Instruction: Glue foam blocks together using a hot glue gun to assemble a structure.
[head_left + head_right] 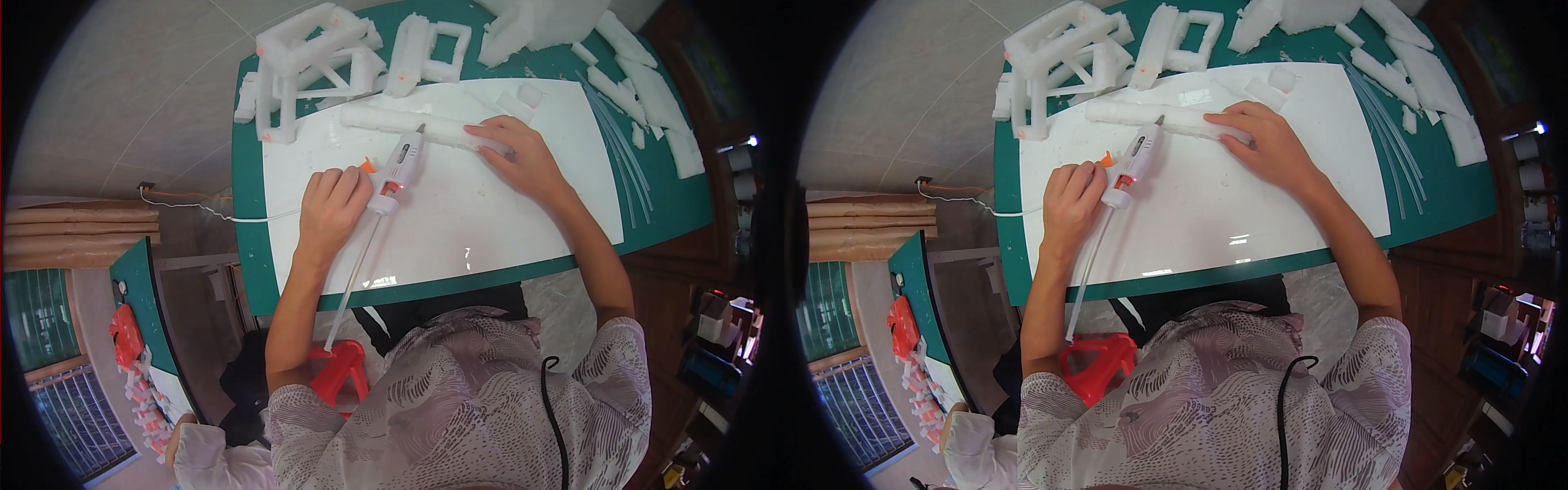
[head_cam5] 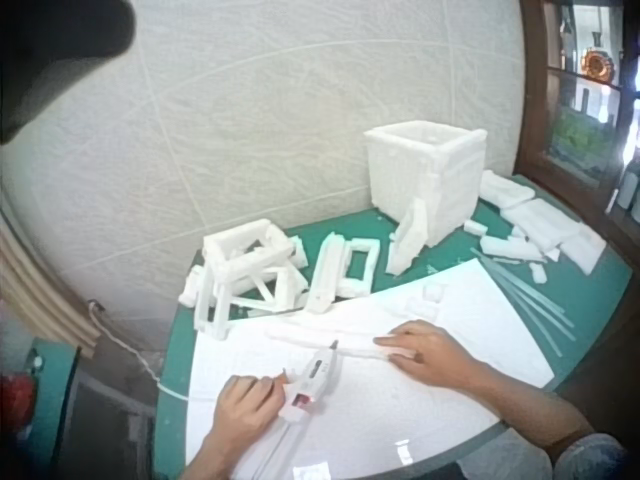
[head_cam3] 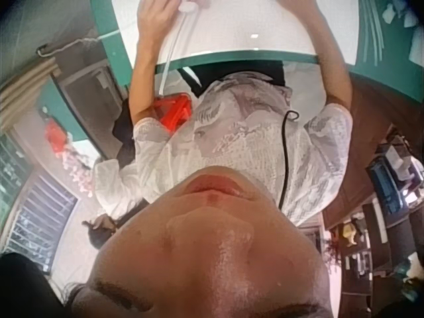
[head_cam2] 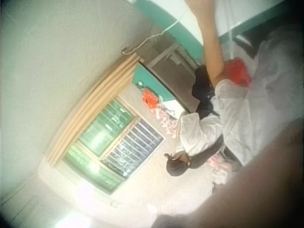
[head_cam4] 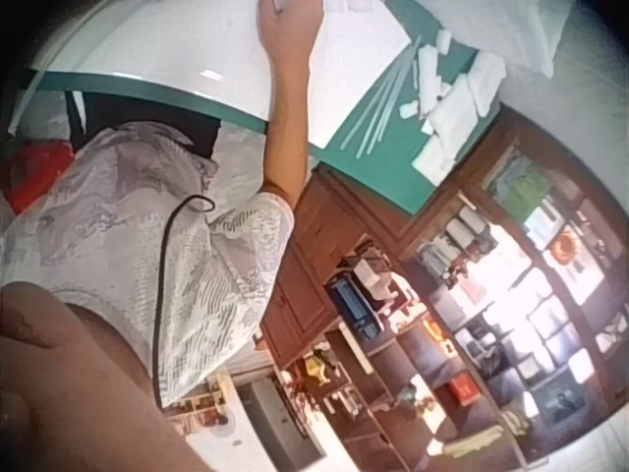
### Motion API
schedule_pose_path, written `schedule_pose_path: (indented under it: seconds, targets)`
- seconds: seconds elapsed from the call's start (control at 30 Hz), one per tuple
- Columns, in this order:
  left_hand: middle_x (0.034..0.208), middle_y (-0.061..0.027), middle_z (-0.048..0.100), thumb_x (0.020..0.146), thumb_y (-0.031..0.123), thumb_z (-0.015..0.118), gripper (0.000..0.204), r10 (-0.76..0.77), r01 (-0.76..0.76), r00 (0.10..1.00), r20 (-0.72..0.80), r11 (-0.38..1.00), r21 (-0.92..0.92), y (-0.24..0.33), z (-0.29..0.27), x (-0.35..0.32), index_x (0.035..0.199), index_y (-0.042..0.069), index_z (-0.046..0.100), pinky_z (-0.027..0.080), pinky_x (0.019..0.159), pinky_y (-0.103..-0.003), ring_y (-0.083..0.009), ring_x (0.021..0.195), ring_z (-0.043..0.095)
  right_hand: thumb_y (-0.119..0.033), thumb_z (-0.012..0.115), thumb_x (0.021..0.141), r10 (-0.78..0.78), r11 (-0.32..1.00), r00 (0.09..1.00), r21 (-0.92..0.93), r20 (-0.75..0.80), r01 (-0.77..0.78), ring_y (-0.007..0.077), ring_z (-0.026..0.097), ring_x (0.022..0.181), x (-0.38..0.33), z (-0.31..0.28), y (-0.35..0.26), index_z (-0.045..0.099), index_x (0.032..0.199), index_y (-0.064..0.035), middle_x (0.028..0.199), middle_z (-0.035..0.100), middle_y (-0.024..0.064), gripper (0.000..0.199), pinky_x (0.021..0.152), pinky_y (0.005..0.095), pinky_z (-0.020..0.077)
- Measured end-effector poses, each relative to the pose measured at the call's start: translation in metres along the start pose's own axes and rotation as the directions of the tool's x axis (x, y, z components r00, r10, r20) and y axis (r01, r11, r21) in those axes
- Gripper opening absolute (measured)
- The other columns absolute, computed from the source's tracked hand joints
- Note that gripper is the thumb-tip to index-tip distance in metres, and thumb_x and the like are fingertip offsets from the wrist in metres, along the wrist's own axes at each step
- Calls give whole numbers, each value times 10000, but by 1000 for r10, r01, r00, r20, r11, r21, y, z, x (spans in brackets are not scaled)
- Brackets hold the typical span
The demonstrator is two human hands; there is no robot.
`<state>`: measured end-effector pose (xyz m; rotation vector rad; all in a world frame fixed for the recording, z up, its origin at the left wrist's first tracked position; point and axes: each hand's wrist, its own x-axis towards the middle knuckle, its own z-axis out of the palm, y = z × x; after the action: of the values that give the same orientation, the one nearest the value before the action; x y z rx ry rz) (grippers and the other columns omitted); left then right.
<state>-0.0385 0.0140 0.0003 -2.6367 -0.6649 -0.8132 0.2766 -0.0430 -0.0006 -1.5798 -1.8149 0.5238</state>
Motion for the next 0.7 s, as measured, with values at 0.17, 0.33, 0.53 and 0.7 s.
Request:
schedule_pose_path:
  seconds: [0.17,0.33,0.53,0.7]
  targets:
    - [968,-63,588,677,47,683,236,-33,32,999,-4,998,-57,2,0,0,905,49,620,461,726,-348,-222,851,568,-73,668,873,-13,1000,1000,-14,1,13,252,638,1008,0,0,1,714,1205,-133,1151,658,119,341,795,312,520]
    - [1006,-74,613,677,12,699,295,-53,51,998,-15,994,-99,2,2,2,966,31,642,481,786,-364,-244,919,606,-67,668,871,13,1000,1000,1,11,-13,249,639,1002,0,-1,-1,711,1206,-132,1148,658,115,344,796,311,520]
    - [1037,-70,637,670,21,703,489,-38,36,999,-19,993,-109,2,3,1,1158,39,669,475,791,-355,-224,912,619,-69,668,870,1,1000,1000,7,2,-1,262,639,1016,0,0,-1,714,1197,-127,1144,657,125,335,819,317,520]
    - [1029,-33,634,657,63,722,530,8,-4,999,52,997,-80,3,-1,1,1186,68,677,426,738,-326,-178,868,587,-72,668,869,-12,1000,1000,2,-7,12,266,638,1023,0,1,2,715,1194,-121,1146,657,130,332,833,317,519]
